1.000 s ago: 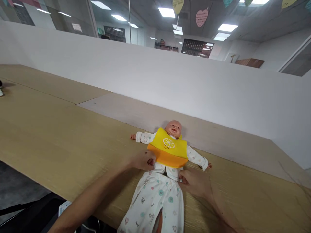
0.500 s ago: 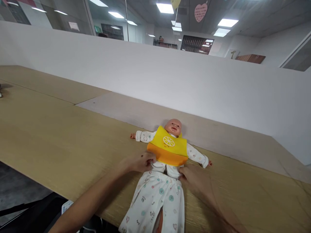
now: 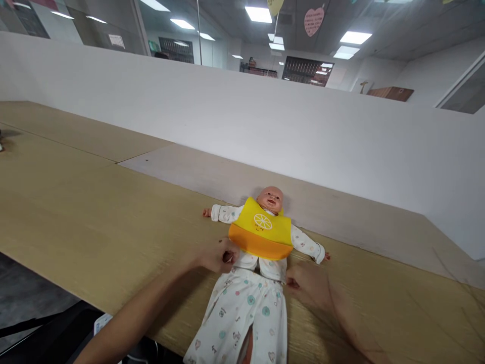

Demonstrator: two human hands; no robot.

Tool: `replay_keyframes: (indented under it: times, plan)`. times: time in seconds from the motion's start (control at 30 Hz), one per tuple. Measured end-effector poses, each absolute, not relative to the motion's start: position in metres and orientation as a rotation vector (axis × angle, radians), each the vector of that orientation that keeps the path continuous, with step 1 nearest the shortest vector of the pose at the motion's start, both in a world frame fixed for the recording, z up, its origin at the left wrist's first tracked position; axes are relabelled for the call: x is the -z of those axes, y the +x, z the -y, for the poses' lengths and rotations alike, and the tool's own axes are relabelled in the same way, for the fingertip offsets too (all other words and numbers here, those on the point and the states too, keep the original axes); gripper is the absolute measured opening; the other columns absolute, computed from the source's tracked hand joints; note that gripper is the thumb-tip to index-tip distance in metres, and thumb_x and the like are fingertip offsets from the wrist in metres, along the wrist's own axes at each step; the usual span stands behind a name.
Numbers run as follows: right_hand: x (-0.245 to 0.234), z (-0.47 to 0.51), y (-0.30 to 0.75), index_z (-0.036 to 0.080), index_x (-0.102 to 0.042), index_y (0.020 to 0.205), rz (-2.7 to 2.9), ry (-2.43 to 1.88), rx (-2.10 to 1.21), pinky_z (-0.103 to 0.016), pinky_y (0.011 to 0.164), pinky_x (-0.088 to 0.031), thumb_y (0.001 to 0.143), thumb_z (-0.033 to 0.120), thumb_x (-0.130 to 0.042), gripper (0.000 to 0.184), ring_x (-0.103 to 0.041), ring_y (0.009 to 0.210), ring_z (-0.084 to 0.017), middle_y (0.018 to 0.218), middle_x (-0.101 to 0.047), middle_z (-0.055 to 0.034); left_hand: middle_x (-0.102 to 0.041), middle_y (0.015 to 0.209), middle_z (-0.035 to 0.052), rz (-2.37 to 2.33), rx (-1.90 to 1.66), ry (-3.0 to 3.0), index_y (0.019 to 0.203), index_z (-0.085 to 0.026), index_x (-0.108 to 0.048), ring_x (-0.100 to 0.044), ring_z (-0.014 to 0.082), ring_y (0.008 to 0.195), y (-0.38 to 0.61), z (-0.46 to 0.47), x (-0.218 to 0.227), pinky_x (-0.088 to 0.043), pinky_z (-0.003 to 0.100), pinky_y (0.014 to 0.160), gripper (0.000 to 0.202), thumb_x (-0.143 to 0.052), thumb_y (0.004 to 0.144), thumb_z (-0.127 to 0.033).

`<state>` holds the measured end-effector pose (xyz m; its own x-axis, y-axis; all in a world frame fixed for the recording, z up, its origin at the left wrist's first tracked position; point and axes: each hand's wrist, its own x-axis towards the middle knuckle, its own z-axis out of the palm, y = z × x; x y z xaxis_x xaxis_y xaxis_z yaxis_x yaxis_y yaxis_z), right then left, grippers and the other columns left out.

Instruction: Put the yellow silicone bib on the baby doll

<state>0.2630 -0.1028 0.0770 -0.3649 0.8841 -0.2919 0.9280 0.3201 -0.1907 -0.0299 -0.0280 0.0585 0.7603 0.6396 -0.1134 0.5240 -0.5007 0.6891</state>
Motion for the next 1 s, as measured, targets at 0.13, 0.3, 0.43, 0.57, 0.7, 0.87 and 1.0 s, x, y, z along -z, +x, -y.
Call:
replay_keyframes:
  times: [0.13, 0.3, 0.43, 0.57, 0.7, 0.87, 1.0]
  plan:
    - [-0.078, 0.109, 0.255, 0.021, -0.065, 0.067, -2.435, 1.634, 0.637, -0.026, 0.053, -0.019, 0.073, 0.026, -0.055, 0.013, -0.061, 0.063, -0.015, 0.069, -0.07, -0.0028, -0.055, 0.055, -0.0043, -0.829, 0.005, 2.21, 0.07, -0.016, -0.07, -0.046, 0.0087, 0.052, -0.031, 0.03, -0.065, -0.032, 0.021, 0.051, 0.018, -0.059, 0.058, -0.009]
    - [-0.078, 0.111, 0.245, 0.019, -0.062, 0.068, -2.392, 1.629, 0.509, -0.026, 0.052, -0.017, 0.073, 0.023, -0.051, 0.012, -0.065, 0.073, -0.021, 0.079, -0.072, -0.0084, -0.058, 0.055, -0.0026, -0.881, -0.025, 2.405, 0.064, -0.017, -0.067, -0.044, 0.0096, 0.052, -0.028, 0.033, -0.068, -0.032, 0.023, 0.052, 0.007, -0.061, 0.063, -0.013]
    - [-0.071, 0.109, 0.247, 0.019, -0.059, 0.068, -2.453, 1.598, 0.535, -0.025, 0.053, -0.016, 0.073, 0.021, -0.052, 0.01, -0.061, 0.068, -0.016, 0.074, -0.069, -0.0052, -0.061, 0.058, -0.0024, -0.83, 0.009, 2.318, 0.066, -0.016, -0.067, -0.049, 0.0102, 0.054, -0.029, 0.033, -0.066, -0.032, 0.021, 0.052, 0.012, -0.059, 0.06, -0.008]
    - [-0.071, 0.102, 0.25, 0.019, -0.061, 0.067, -2.464, 1.586, 0.628, -0.024, 0.055, -0.016, 0.071, 0.02, -0.056, 0.007, -0.049, 0.061, -0.011, 0.069, -0.065, -0.0009, -0.061, 0.058, -0.0029, -0.781, 0.035, 2.101, 0.068, -0.014, -0.067, -0.052, 0.0108, 0.056, -0.03, 0.028, -0.061, -0.035, 0.02, 0.052, 0.014, -0.06, 0.059, -0.005]
    - [-0.087, 0.096, 0.244, 0.017, -0.061, 0.064, -2.413, 1.572, 0.757, -0.022, 0.056, -0.018, 0.07, 0.018, -0.063, 0.006, -0.04, 0.058, -0.006, 0.067, -0.063, 0.0023, -0.058, 0.055, -0.003, -0.738, -0.012, 2.036, 0.064, -0.014, -0.066, -0.049, 0.0105, 0.055, -0.03, 0.024, -0.056, -0.034, 0.02, 0.051, 0.013, -0.059, 0.059, -0.005]
    - [-0.094, 0.094, 0.244, 0.016, -0.062, 0.066, -2.425, 1.59, 0.787, -0.021, 0.056, -0.02, 0.072, 0.019, -0.062, 0.007, -0.042, 0.058, -0.005, 0.065, -0.063, 0.0033, -0.058, 0.054, -0.002, -0.736, -0.097, 2.075, 0.061, -0.015, -0.066, -0.047, 0.0102, 0.052, -0.032, 0.016, -0.048, -0.03, 0.021, 0.049, 0.011, -0.062, 0.057, -0.005]
    - [-0.086, 0.092, 0.253, 0.017, -0.06, 0.066, -2.487, 1.583, 0.786, -0.022, 0.055, -0.02, 0.072, 0.022, -0.062, 0.008, -0.044, 0.059, -0.005, 0.064, -0.062, 0.0036, -0.057, 0.054, -0.0011, -0.684, -0.171, 2.079, 0.062, -0.014, -0.066, -0.045, 0.0092, 0.052, -0.036, 0.011, -0.046, -0.031, 0.021, 0.049, 0.003, -0.064, 0.064, -0.012]
